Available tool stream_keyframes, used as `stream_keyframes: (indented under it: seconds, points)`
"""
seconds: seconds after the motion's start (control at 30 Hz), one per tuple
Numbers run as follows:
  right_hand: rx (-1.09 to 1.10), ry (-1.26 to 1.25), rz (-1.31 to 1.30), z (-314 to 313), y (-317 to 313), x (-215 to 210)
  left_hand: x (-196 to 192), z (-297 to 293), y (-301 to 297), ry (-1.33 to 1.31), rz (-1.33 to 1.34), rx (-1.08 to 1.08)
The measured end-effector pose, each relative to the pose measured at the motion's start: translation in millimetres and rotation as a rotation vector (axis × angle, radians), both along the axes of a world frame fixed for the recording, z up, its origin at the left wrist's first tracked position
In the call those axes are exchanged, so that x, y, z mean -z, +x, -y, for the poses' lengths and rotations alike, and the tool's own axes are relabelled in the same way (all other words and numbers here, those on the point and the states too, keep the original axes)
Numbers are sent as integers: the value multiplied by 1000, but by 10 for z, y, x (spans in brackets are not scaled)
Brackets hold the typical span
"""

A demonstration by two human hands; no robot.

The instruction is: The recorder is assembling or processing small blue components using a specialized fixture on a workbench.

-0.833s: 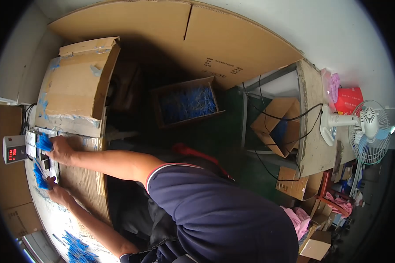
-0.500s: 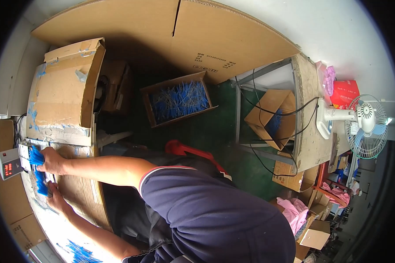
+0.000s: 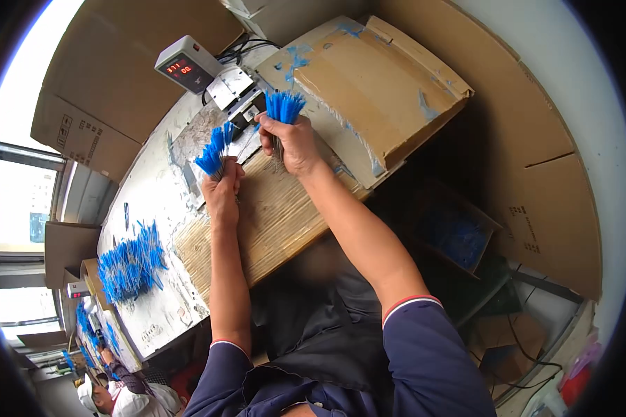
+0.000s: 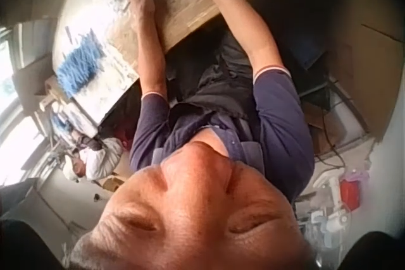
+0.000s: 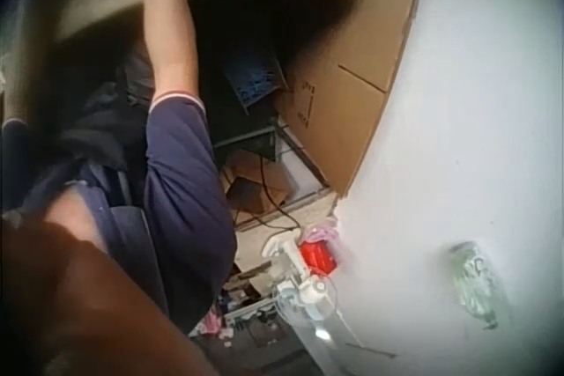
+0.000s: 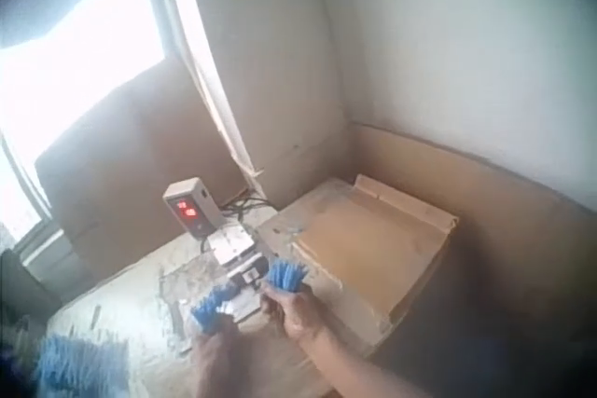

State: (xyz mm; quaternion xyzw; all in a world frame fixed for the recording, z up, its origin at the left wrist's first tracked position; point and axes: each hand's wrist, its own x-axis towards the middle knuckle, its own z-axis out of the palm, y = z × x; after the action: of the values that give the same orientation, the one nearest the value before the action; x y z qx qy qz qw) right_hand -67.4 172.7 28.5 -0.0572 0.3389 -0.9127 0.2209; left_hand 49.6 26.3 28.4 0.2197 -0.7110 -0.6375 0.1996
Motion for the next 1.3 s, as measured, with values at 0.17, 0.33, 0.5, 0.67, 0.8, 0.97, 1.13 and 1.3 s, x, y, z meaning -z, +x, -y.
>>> stream_keyframes:
  seconds: [0.17,0.33,0.5,0.67,0.8,0.97,1.13,1.3]
  points:
    - [-75,-33,-45,-14,-64,89,60,32,-27,17,-6,18]
    - [-105,-140,-5,-62,-139,142,113,6,-58,-96,28,-48]
    - [-84,-149,39,-11,-149,204,235,80,-33,-310,-16,-113]
    - [-80,-124,34,-16,-133,180,179,-28,-10,-500,-91,-139]
    - [-88,-125,22,-20,-125,182,255,33,-30,-845,-214,-214]
    - [-94,-118,21,-38,-123,159,247,23,-14,-895,-204,-222]
    - [-116,-105,2,-30,-112,151,181,14,-14,-416,-107,-94]
    - [-113,-93,-14,-15,-108,121,107,102,3,-240,9,52]
